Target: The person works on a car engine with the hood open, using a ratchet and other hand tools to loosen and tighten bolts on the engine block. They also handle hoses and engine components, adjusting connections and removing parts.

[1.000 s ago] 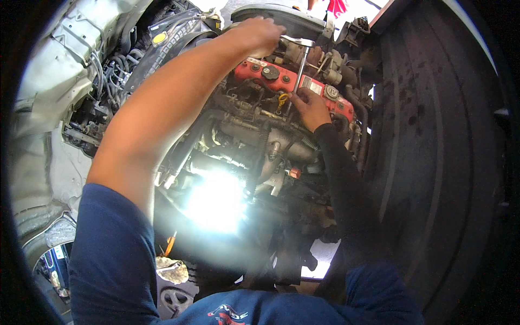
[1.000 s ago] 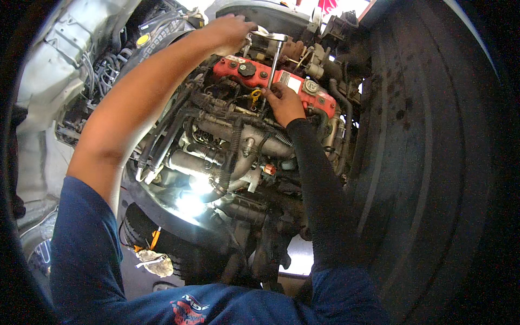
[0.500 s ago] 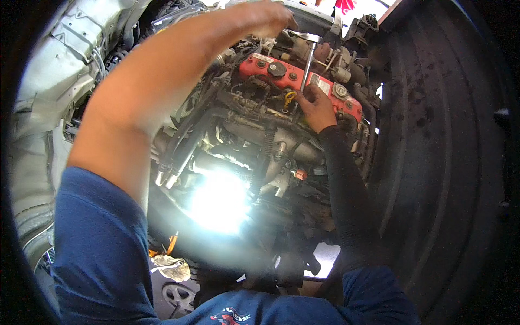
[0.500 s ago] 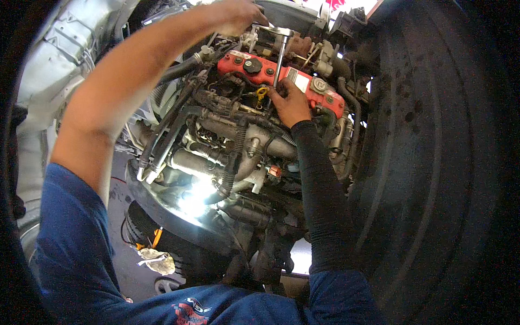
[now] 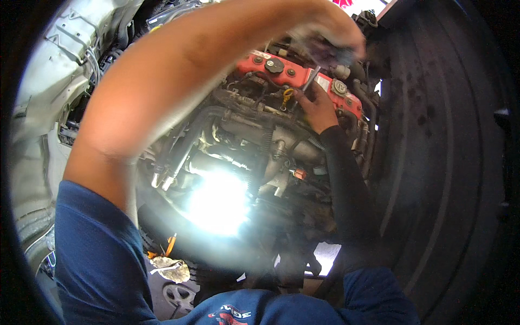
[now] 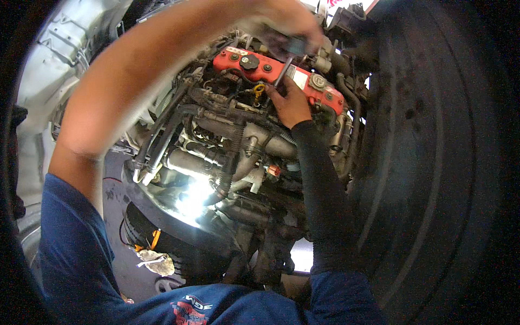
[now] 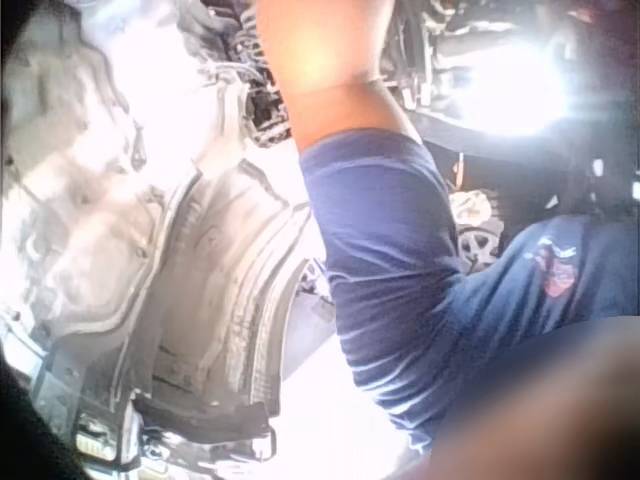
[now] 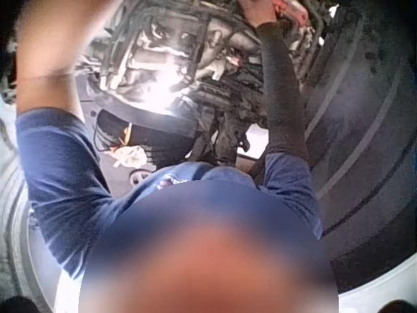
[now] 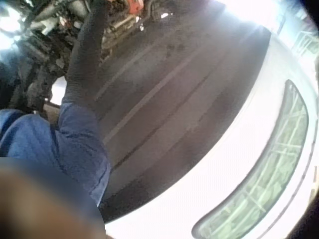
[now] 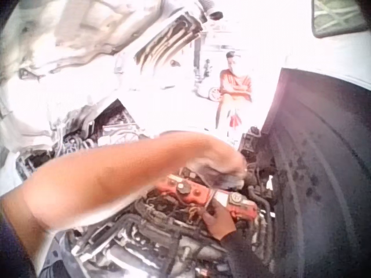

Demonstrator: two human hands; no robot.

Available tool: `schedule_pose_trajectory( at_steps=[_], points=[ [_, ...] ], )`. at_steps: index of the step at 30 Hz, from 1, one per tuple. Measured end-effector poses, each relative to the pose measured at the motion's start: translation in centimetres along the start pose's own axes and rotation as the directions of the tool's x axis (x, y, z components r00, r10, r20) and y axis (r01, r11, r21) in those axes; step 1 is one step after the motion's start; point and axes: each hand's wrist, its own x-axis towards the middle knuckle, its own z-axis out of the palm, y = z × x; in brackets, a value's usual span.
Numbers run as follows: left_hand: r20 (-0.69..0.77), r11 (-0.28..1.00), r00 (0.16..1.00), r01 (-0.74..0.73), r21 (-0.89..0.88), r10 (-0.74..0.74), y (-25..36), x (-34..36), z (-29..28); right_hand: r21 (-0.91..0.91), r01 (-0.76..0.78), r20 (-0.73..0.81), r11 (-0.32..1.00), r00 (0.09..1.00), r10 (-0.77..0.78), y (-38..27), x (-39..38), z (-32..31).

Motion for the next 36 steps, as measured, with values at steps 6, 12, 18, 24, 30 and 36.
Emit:
schedule_pose_trajectory(
  at_steps=[6, 12, 18, 24, 30, 36],
  points=[
    [-0.352, 0.648, 0.875, 0.059, 0.759, 0.333, -9.2, -1.2, -4.2, -0.085, 0.0, -0.011, 0.996, 1.0, -0.001, 0.0, 0.7, 0.8],
    [-0.467, 0.442, 0.816, 0.299, 0.846, 0.342, -7.9, -2.0, -2.6, 0.228, -0.133, 0.062, 0.965, 0.991, 0.122, -2.0, 0.5, -0.7],
    [-0.455, 0.426, 0.816, 0.291, 0.857, 0.357, -3.9, -3.9, 0.6, 0.168, -0.297, 0.151, 0.94, 0.95, 0.273, -2.7, 1.4, -0.3],
    [-0.472, 0.445, 0.826, 0.313, 0.839, 0.309, -2.5, -4.5, 1.5, -0.073, -0.343, 0.258, 0.937, 0.9, 0.35, -1.3, 2.2, -0.3],
    [-0.576, 0.272, 0.748, 0.509, 0.817, 0.331, -2.1, -2.2, 4.4, -0.029, -0.263, 0.138, 0.964, 0.954, 0.264, -1.6, 1.2, 0.1],
    [-0.539, 0.08, 0.835, 0.533, 0.842, 0.107, 1.3, 0.2, 9.9, 0.895, -0.063, -0.004, 0.442, 0.989, 0.15, -3.9, 5.0, -2.8]
  ],
)
